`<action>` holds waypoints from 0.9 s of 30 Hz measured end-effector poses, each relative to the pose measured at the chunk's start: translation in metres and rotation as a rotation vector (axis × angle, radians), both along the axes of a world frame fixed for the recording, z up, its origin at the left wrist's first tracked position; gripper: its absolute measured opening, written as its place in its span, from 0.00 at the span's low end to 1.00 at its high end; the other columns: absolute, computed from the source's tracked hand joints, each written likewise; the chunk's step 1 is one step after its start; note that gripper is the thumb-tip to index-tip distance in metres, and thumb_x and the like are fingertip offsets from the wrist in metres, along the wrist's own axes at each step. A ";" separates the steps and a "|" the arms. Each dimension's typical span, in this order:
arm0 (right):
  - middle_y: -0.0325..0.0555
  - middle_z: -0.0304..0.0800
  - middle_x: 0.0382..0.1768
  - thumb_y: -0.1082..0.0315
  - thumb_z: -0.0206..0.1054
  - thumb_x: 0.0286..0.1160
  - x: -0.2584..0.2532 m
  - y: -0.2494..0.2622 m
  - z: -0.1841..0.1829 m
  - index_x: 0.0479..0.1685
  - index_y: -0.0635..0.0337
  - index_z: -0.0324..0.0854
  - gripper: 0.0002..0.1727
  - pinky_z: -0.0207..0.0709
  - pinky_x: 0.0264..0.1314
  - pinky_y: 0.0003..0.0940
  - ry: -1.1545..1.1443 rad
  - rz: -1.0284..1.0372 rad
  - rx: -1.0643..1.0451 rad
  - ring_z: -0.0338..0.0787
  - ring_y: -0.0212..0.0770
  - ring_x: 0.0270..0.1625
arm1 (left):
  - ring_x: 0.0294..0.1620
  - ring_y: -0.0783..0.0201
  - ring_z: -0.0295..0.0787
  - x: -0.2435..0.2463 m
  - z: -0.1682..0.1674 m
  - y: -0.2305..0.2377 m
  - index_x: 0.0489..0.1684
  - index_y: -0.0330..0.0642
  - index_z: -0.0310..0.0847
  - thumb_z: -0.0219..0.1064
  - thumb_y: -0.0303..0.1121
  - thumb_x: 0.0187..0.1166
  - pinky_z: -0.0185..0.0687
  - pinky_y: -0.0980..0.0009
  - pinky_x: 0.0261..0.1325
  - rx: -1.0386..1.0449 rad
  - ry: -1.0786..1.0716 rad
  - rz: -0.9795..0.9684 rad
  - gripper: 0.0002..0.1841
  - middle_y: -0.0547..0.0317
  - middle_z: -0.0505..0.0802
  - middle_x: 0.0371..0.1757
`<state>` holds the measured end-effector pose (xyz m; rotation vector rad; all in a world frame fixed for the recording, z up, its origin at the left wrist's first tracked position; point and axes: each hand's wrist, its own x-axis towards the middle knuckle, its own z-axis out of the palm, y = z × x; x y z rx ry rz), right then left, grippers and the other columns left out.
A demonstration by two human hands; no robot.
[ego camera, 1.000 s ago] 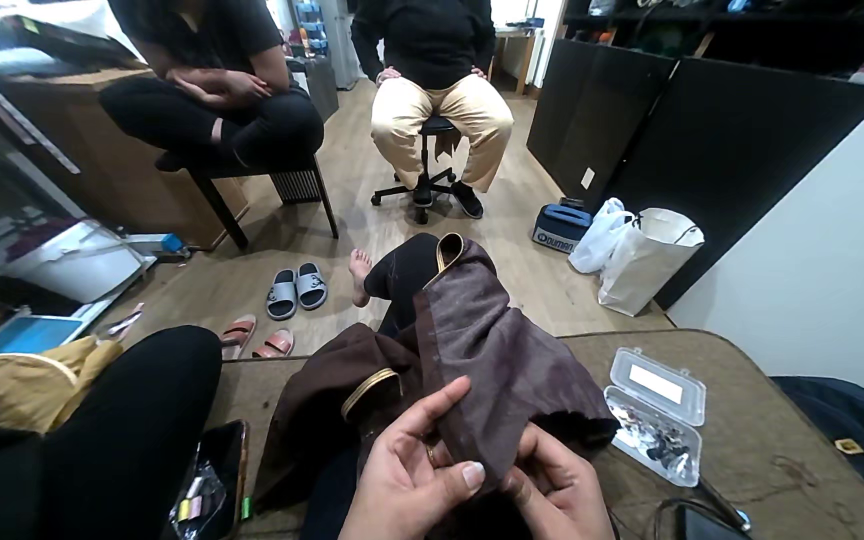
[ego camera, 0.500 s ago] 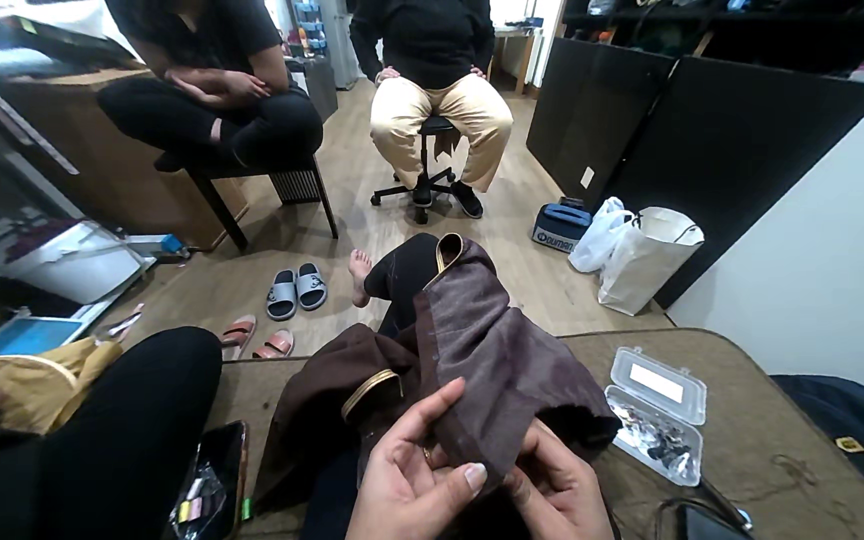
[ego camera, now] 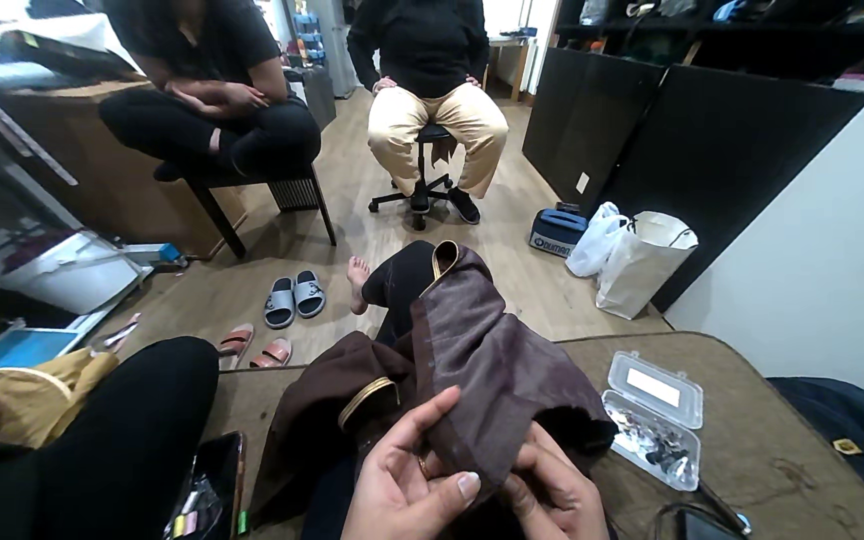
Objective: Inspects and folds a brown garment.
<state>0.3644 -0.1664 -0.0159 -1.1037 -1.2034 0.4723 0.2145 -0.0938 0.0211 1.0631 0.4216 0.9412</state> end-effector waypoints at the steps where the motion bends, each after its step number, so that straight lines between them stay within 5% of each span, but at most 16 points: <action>1: 0.35 0.89 0.50 0.65 0.70 0.80 0.000 0.000 0.000 0.39 0.58 0.89 0.07 0.80 0.64 0.16 -0.008 0.003 0.003 0.85 0.18 0.59 | 0.62 0.61 0.93 0.000 0.000 0.000 0.78 0.22 0.67 0.69 0.08 0.65 0.91 0.63 0.65 -0.004 0.002 -0.003 0.35 0.50 0.87 0.72; 7: 0.40 0.85 0.47 0.63 0.69 0.82 0.003 0.002 -0.003 0.41 0.61 0.85 0.10 0.80 0.60 0.14 -0.067 0.031 0.008 0.83 0.19 0.54 | 0.62 0.61 0.92 -0.001 0.000 0.001 0.78 0.23 0.67 0.69 0.08 0.65 0.90 0.63 0.66 -0.016 -0.018 -0.005 0.34 0.51 0.88 0.71; 11: 0.35 0.80 0.43 0.60 0.75 0.76 0.004 0.003 -0.006 0.39 0.55 0.87 0.08 0.75 0.53 0.10 -0.063 0.024 0.024 0.79 0.17 0.49 | 0.63 0.61 0.92 -0.001 0.001 0.001 0.79 0.23 0.67 0.69 0.08 0.65 0.89 0.63 0.67 -0.032 -0.025 -0.022 0.35 0.51 0.89 0.71; 14: 0.37 0.89 0.45 0.64 0.76 0.75 0.004 0.003 -0.005 0.40 0.58 0.87 0.07 0.84 0.57 0.17 -0.056 0.045 0.047 0.88 0.20 0.52 | 0.63 0.60 0.92 -0.001 0.000 0.001 0.78 0.22 0.68 0.68 0.07 0.65 0.89 0.63 0.67 -0.027 -0.027 -0.024 0.34 0.50 0.88 0.70; 27: 0.39 0.83 0.40 0.69 0.71 0.79 0.006 0.002 -0.004 0.40 0.60 0.85 0.04 0.78 0.56 0.13 -0.134 0.025 0.055 0.84 0.22 0.50 | 0.64 0.59 0.92 -0.001 -0.004 0.002 0.79 0.22 0.67 0.69 0.08 0.65 0.89 0.61 0.68 -0.015 -0.035 -0.047 0.35 0.48 0.89 0.70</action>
